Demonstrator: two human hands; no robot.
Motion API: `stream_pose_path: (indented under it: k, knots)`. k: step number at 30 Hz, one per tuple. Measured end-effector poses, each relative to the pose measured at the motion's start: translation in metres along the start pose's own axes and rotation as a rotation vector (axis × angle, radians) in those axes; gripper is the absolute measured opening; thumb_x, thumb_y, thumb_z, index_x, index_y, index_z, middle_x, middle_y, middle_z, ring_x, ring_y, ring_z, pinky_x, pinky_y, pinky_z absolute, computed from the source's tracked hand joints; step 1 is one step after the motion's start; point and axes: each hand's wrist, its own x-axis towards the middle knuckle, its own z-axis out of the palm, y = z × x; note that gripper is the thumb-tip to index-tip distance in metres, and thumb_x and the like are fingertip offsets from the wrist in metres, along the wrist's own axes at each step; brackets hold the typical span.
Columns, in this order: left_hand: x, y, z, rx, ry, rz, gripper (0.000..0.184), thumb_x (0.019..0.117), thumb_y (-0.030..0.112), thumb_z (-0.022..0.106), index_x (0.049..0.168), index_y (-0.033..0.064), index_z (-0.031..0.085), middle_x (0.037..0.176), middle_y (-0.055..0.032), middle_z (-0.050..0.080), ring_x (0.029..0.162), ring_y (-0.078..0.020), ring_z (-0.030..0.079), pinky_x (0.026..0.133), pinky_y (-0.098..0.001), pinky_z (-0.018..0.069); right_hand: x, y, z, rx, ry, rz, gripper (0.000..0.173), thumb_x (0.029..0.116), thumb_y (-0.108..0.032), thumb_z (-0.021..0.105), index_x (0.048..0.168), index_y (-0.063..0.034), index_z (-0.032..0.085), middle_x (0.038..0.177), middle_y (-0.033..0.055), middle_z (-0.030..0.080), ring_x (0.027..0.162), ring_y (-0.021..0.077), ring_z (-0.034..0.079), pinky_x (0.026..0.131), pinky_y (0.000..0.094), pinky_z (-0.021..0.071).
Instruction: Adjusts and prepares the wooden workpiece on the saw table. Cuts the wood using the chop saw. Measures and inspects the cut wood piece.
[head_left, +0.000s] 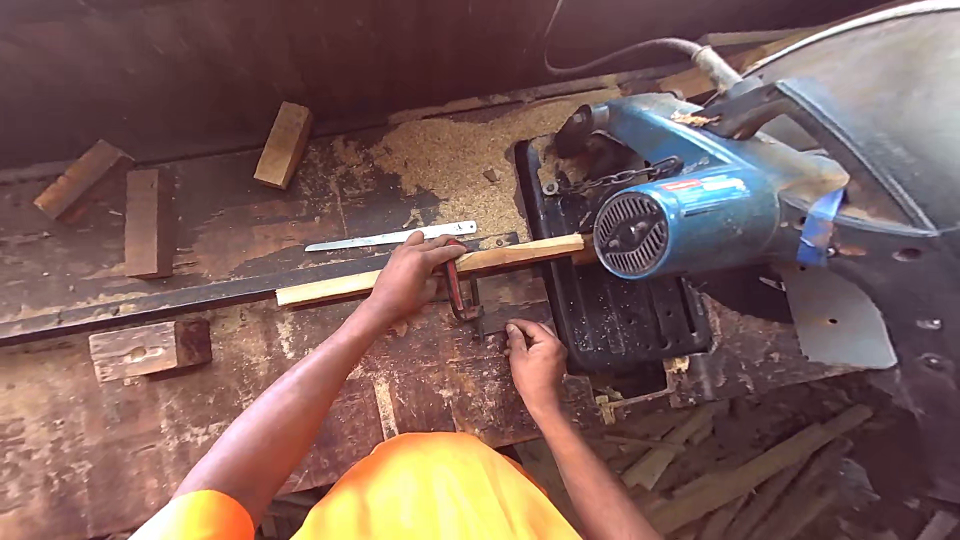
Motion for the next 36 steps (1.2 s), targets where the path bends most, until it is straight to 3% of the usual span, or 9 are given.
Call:
stream_pose_path:
  k: [6, 10, 15, 18, 22, 25, 29, 32, 36]
  knots:
    - [0.001, 0.003, -0.002, 0.007, -0.007, -0.009, 0.054, 0.087, 0.003, 0.07, 0.136, 0.0263, 0.069, 0.145, 0.0084, 0.062, 0.115, -0.0223, 0.062, 0.097, -0.0455, 0.0519, -0.022, -0.022, 0.01, -0.021, -0.133, -0.114, 0.022, 0.1033, -0.012, 0.058, 0.117, -0.0082, 0.074, 0.109, 0.0078, 0.072, 0.084, 0.0175, 0.073, 0.079, 0.0408, 0.0634]
    - [0.001, 0.002, -0.003, 0.008, -0.008, -0.005, 0.053, 0.0866, 0.004, 0.071, 0.135, 0.0259, 0.069, 0.142, 0.0084, 0.064, 0.112, -0.0213, 0.062, 0.094, -0.044, 0.0524, -0.026, -0.021, 0.015, -0.179, -0.017, -0.412, 0.033, 0.0994, -0.009, 0.053, 0.129, -0.0078, 0.069, 0.133, 0.0109, 0.064, 0.121, 0.0255, 0.063, 0.1, 0.0431, 0.0554]
    - [0.001, 0.001, -0.002, -0.001, -0.012, -0.006, 0.053, 0.0877, 0.004, 0.069, 0.136, 0.0249, 0.069, 0.144, 0.0084, 0.062, 0.113, -0.0207, 0.062, 0.095, -0.0427, 0.0521, -0.027, -0.054, 0.019, -0.591, -0.411, -0.396, 0.032, 0.0995, -0.018, 0.059, 0.131, -0.017, 0.068, 0.136, 0.0049, 0.061, 0.112, 0.0266, 0.063, 0.087, 0.0425, 0.0576]
    - [0.002, -0.001, -0.002, 0.009, -0.004, -0.002, 0.052, 0.0883, 0.004, 0.069, 0.137, 0.0242, 0.069, 0.144, 0.0061, 0.063, 0.112, -0.0214, 0.062, 0.095, -0.043, 0.0519, -0.013, -0.063, 0.017, -0.619, -0.502, -0.353, 0.025, 0.0962, -0.031, 0.066, 0.116, -0.016, 0.071, 0.117, 0.0072, 0.064, 0.109, 0.0276, 0.064, 0.083, 0.0435, 0.0586]
    - [0.004, 0.0, 0.0, 0.009, -0.002, 0.001, 0.056, 0.0874, 0.005, 0.07, 0.139, 0.0267, 0.067, 0.144, 0.0031, 0.063, 0.109, -0.0229, 0.063, 0.094, -0.0438, 0.0511, -0.007, -0.038, 0.015, -0.152, -0.354, -0.317, 0.025, 0.0938, -0.041, 0.069, 0.095, -0.016, 0.072, 0.101, 0.0011, 0.063, 0.097, 0.0176, 0.064, 0.082, 0.04, 0.0578]
    - [0.005, -0.002, 0.001, -0.014, 0.001, 0.026, 0.058, 0.0865, 0.004, 0.07, 0.139, 0.0268, 0.067, 0.146, 0.0007, 0.062, 0.109, -0.0244, 0.063, 0.093, -0.0458, 0.0524, -0.009, -0.026, 0.017, 0.132, -0.329, -0.262, 0.023, 0.0967, -0.041, 0.064, 0.093, -0.0183, 0.071, 0.102, -0.0041, 0.064, 0.09, 0.0093, 0.063, 0.076, 0.0318, 0.0573]
    - [0.005, -0.003, 0.0, -0.042, 0.001, 0.039, 0.056, 0.0856, 0.002, 0.071, 0.136, 0.025, 0.069, 0.146, -0.0019, 0.062, 0.109, -0.0256, 0.064, 0.094, -0.0469, 0.0529, -0.012, -0.019, 0.02, 0.743, -0.335, -0.064, 0.025, 0.1033, -0.027, 0.056, 0.086, -0.0114, 0.066, 0.094, 0.0035, 0.061, 0.08, 0.0149, 0.059, 0.067, 0.0297, 0.0522]
    - [0.006, -0.003, 0.0, -0.049, 0.008, 0.047, 0.054, 0.085, 0.002, 0.071, 0.134, 0.0245, 0.071, 0.144, -0.0017, 0.063, 0.107, -0.0244, 0.064, 0.093, -0.0453, 0.0536, -0.013, -0.017, 0.019, 1.192, -0.288, 0.247, 0.034, 0.1061, -0.041, 0.05, 0.089, -0.0177, 0.069, 0.088, -0.0013, 0.062, 0.077, 0.012, 0.061, 0.071, 0.0306, 0.0561]
    - [0.005, -0.002, -0.001, -0.067, 0.002, 0.05, 0.052, 0.0843, 0.002, 0.073, 0.132, 0.0243, 0.072, 0.142, 0.0013, 0.064, 0.106, -0.0223, 0.063, 0.091, -0.042, 0.0534, -0.004, -0.029, 0.02, 1.461, -0.135, 0.705, 0.047, 0.1102, -0.048, 0.034, 0.085, -0.0196, 0.061, 0.076, -0.0033, 0.061, 0.06, 0.0077, 0.057, 0.056, 0.0227, 0.0515]
